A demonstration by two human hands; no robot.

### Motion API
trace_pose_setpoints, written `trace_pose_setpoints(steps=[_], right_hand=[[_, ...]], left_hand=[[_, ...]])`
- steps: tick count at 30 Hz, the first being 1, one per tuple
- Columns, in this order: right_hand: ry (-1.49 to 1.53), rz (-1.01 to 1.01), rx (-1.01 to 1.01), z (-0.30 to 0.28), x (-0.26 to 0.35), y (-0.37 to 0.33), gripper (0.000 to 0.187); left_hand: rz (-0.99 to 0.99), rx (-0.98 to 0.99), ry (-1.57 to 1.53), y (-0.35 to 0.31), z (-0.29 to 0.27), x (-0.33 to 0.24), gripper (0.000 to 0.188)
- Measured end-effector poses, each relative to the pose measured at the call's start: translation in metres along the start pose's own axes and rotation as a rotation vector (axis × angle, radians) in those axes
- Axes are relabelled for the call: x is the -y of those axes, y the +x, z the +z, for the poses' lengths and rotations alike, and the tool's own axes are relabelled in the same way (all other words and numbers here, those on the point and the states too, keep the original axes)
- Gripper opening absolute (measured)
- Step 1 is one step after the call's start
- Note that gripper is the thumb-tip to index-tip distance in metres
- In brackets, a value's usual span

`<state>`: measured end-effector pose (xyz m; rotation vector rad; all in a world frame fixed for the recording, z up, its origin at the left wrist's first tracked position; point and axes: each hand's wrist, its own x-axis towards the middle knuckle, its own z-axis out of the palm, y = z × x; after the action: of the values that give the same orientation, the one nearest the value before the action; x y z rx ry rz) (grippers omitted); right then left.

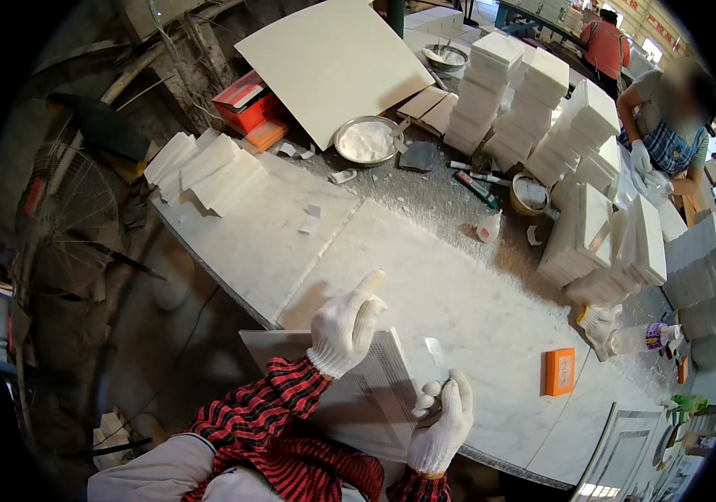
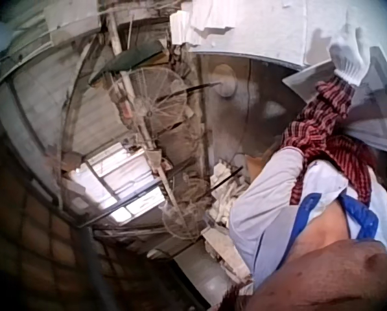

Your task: The person assembles a square decorative panel by applying adhesive to small rectangular pieces and attaching them to a larger base board. They use a small metal tool to scrape and smooth the edges of the attached pieces, ensuring a flush fit. The person handles the panel one at a time, flipping it to work on different sides.

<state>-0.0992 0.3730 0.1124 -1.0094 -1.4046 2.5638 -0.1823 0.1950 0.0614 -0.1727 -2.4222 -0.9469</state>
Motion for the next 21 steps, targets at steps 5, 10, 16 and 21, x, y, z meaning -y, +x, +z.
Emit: trace_pose_setpoints(steps=[5,10,16,21], right_hand=[[-0.039,0.179,0.052,0.014,0.001,-0.007,0.019],[-0.243,0.224,0.103,0.010,0.007,-0.005,0.014],[-0.194,0.295,0.101,0.020,0.012,-0.012,0.044],[-0.200,0.332,0.210,0.047,0.015,-0.020,0.050]], left_hand=[[0.004,0.020,0.016,0.000,-0.003,-0.001,0.040],[-0.068,0.090,-0.009,0.003,-0.010,-0.009,0.041],[-0.028,0.055,-0.017,0.002,-0.007,-0.005,0.039],[0.015,-0.052,-0.076,0.002,-0.005,-0.003,0.042]])
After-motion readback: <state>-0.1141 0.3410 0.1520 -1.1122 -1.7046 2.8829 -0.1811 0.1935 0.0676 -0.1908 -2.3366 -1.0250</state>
